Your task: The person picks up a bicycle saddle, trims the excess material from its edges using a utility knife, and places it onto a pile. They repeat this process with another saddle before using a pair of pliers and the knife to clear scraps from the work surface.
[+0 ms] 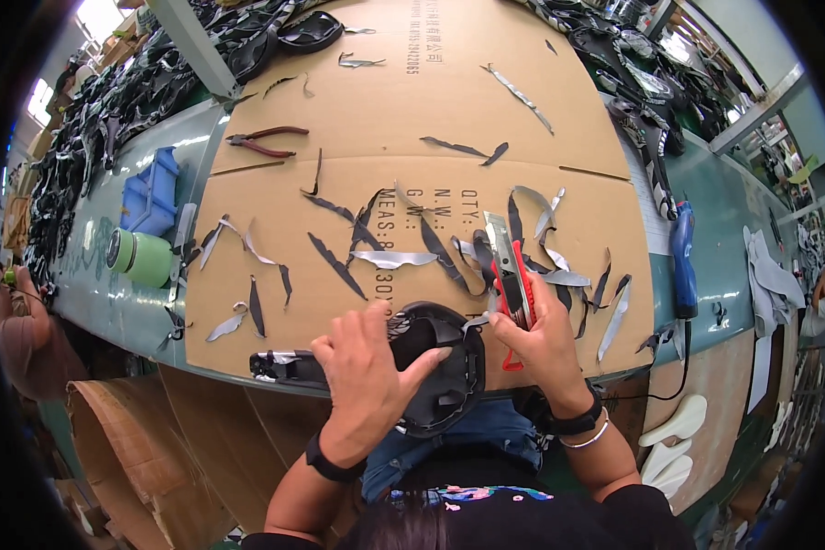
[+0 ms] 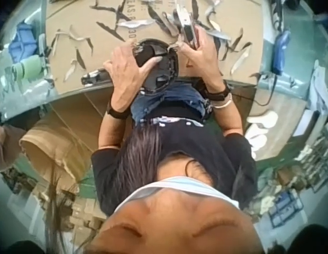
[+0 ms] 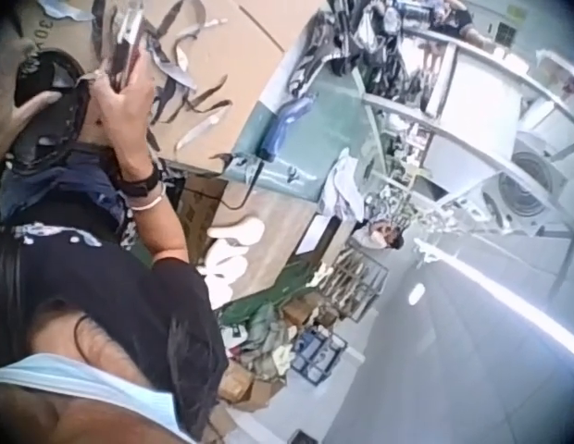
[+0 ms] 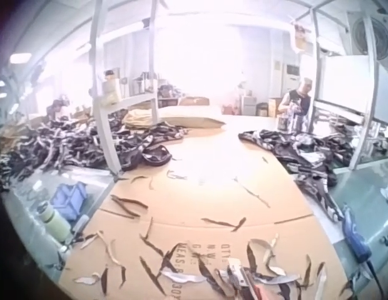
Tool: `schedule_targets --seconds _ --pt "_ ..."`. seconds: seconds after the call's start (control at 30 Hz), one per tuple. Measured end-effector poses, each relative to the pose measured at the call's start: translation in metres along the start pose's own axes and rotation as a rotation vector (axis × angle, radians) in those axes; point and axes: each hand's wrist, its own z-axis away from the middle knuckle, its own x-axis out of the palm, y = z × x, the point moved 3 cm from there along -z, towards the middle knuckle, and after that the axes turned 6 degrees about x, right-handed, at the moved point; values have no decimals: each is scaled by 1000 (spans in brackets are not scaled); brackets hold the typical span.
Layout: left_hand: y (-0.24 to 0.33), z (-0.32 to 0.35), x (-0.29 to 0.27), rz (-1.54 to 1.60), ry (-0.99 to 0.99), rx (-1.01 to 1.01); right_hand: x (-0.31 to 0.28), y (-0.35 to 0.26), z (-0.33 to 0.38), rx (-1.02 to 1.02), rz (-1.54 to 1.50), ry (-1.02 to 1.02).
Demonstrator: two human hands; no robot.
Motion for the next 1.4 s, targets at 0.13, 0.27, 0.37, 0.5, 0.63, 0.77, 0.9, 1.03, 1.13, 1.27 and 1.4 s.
schedule_targets --seconds 0.13,0.27,0.37,0.5,0.63,0.77,0.9,1.03,1.13,1.27,1.4 --pt "29 -21 -12 117 -18 299 0 -2 -2 -32 -124 -108" --pt "18 -30 24 361 -23 331 -5 -15 7 -225 101 -193" --pt "21 -31 18 420 18 253 -37 2 19 -326 251 -218" --pt "22 -32 20 425 19 235 -41 8 28 -347 633 -420" --pt "19 -28 20 468 29 226 -36 -3 29 -297 811 -475" --pt "15 -31 10 625 16 167 -31 11 64 -212 695 -362" --pt "4 -28 12 878 100 46 -16 17 106 -68 363 -205" --pt "-16 -19 20 1312 306 -113 -12 8 124 88 211 -191" --pt "-39 -19 20 1889 617 -269 -15 2 112 134 270 -230" --pt "-36 -53 -5 955 238 -378 -23 -10 68 -140 608 -206" --pt "-75 -59 -11 918 -592 -316 -19 -21 29 -189 708 -359"
